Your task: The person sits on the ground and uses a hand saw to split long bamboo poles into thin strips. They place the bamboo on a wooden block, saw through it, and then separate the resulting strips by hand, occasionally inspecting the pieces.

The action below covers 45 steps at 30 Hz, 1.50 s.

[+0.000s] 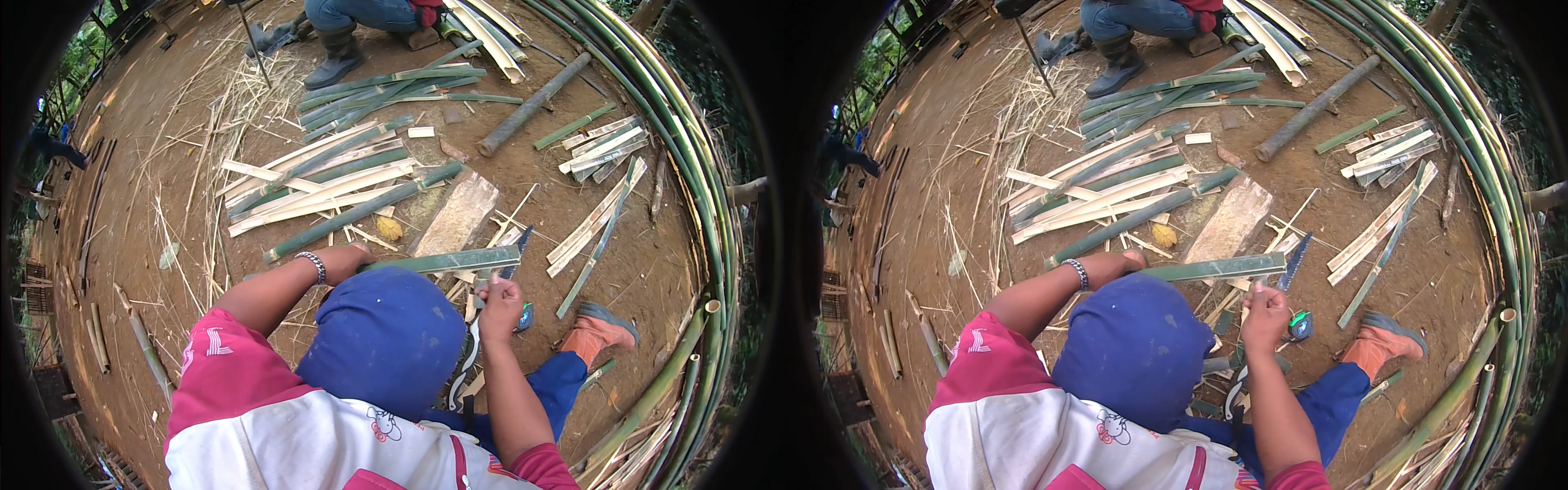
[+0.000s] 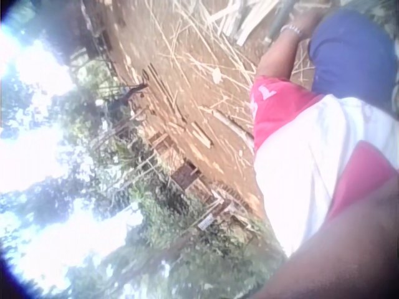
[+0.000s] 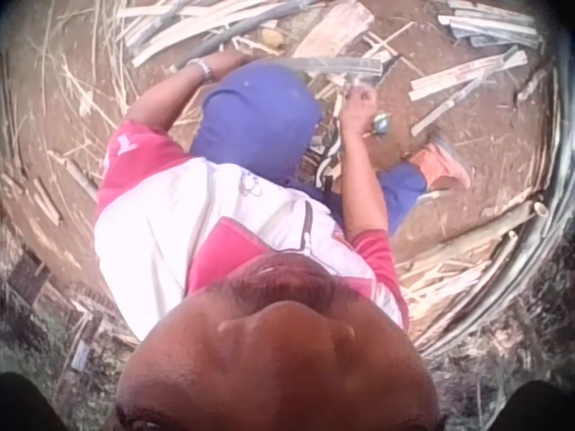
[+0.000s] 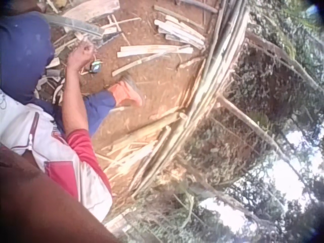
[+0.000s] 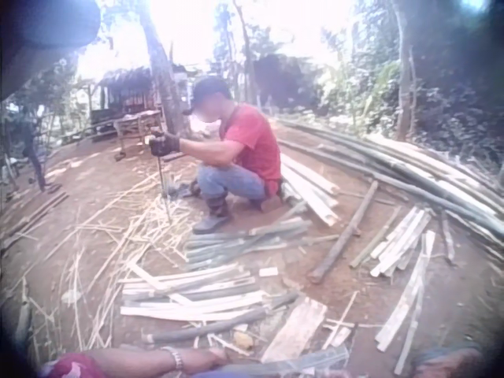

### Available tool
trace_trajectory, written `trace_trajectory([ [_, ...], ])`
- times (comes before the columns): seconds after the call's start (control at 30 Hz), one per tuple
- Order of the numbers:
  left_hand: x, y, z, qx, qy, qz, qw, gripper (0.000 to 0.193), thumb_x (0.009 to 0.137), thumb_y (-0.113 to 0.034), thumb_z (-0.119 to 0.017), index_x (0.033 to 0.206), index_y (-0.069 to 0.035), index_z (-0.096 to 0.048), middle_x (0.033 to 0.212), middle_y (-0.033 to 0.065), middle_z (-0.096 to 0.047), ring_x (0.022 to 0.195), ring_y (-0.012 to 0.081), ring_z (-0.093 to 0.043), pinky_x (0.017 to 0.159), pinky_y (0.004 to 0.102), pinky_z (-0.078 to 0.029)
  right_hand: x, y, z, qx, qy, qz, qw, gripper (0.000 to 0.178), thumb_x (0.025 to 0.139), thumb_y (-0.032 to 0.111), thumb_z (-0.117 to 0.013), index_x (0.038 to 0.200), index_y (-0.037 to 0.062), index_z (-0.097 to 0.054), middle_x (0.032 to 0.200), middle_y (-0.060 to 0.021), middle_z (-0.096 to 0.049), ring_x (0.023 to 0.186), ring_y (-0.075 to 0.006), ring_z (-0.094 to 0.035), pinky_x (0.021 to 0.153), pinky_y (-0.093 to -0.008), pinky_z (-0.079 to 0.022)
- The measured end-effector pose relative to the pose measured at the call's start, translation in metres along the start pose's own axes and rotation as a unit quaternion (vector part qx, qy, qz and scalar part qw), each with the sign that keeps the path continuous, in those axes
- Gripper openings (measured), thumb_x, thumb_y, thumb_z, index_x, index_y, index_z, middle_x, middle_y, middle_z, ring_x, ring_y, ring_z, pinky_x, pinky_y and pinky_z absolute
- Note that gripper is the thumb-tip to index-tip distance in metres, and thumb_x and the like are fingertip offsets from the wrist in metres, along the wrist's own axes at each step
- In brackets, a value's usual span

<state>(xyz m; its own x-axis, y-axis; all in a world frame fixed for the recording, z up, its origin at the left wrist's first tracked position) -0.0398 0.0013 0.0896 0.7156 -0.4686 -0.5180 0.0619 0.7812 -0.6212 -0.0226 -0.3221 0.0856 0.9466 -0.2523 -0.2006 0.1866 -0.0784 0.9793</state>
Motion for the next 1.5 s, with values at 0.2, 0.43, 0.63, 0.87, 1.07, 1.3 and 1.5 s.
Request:
trace_trajectory([
  [0.2,-0.001,0.023,0.026,-0.007,-0.065,0.048,0.997,0.047,0.083,-0.033,-0.075,0.12,-0.005,-0.066,0.103,0.0213,-0.071,0.101,0.0377,-0.067,0.088,0.0436,-0.05,-0.102,-0.089,-0.021,-0.473,0.391,0.104,0.783,0.018,0.087,0.017,-0.07,0.094,0.001,-0.068,0.089,-0.0225,-0.071,0.083,-0.0371,-0.071,0.075,-0.0451,-0.056],
  [0.43,-0.026,0.091,0.083,0.046,-0.188,0.149,0.97,0.049,0.081,-0.032,-0.079,0.118,-0.002,-0.066,0.106,0.0236,-0.071,0.101,0.0385,-0.067,0.089,0.0434,-0.051,-0.17,-0.186,0.039,-0.493,0.55,-0.02,0.674,0.024,0.087,0.024,-0.067,0.103,0.0066,-0.073,0.103,-0.0207,-0.072,0.097,-0.0399,-0.068,0.086,-0.0471,-0.054],
  [0.63,-0.048,0.129,0.136,0.116,-0.234,0.25,0.932,0.049,0.079,-0.029,-0.081,0.119,-0.004,-0.067,0.106,0.0209,-0.072,0.1,0.0374,-0.068,0.089,0.0441,-0.053,-0.128,-0.15,0.034,-0.568,0.48,-0.066,0.666,0.03,0.087,0.03,-0.07,0.111,0.0118,-0.074,0.107,-0.0184,-0.072,0.101,-0.0367,-0.068,0.088,-0.045,-0.054],
  [0.87,-0.063,0.158,0.178,0.192,-0.28,0.342,0.876,0.05,0.081,-0.029,-0.081,0.126,-0.013,-0.066,0.111,0.0156,-0.073,0.103,0.0348,-0.069,0.088,0.0459,-0.056,-0.132,-0.152,0.041,-0.569,0.461,-0.128,0.669,0.034,0.086,0.033,-0.073,0.113,0.0126,-0.074,0.107,-0.0178,-0.073,0.101,-0.0367,-0.069,0.089,-0.0447,-0.054],
  [1.07,-0.049,0.153,0.115,0.171,-0.245,0.26,0.918,0.051,0.08,-0.03,-0.081,0.125,-0.011,-0.067,0.11,0.0191,-0.072,0.103,0.0371,-0.069,0.089,0.0464,-0.054,-0.109,-0.163,0.057,-0.511,0.394,-0.126,0.753,0.026,0.088,0.029,-0.071,0.105,0.0109,-0.075,0.099,-0.0169,-0.073,0.094,-0.0351,-0.07,0.085,-0.0438,-0.054],
  [1.3,-0.025,0.179,-0.017,0.117,-0.117,0.27,0.948,0.063,0.079,-0.031,-0.081,0.131,-0.003,-0.063,0.105,0.0238,-0.072,0.1,0.0384,-0.071,0.088,0.0456,-0.055,-0.082,-0.15,0.074,-0.513,0.336,-0.187,0.767,0.023,0.087,0.029,-0.073,0.104,0.0138,-0.077,0.095,-0.014,-0.075,0.091,-0.0311,-0.071,0.083,-0.0428,-0.055],
  [1.5,-0.01,0.121,-0.02,0.057,-0.136,0.276,0.95,0.063,0.08,-0.033,-0.08,0.132,-0.002,-0.062,0.103,0.0248,-0.072,0.098,0.0388,-0.071,0.086,0.0452,-0.055,-0.071,-0.177,0.091,-0.49,0.3,-0.127,0.809,0.038,0.085,0.028,-0.074,0.118,0.0099,-0.072,0.108,-0.0142,-0.074,0.099,-0.0315,-0.07,0.089,-0.0407,-0.055],
])
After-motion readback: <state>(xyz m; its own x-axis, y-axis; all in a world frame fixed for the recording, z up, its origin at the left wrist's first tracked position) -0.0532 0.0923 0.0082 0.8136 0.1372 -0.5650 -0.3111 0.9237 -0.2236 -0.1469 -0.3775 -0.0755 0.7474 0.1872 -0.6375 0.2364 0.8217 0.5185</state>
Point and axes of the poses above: each hand's wrist, its own x-axis towards the middle knuckle, its own z-axis out of the back of the hand, y = z × x, the point moved 9 cm from there along x, towards the middle knuckle
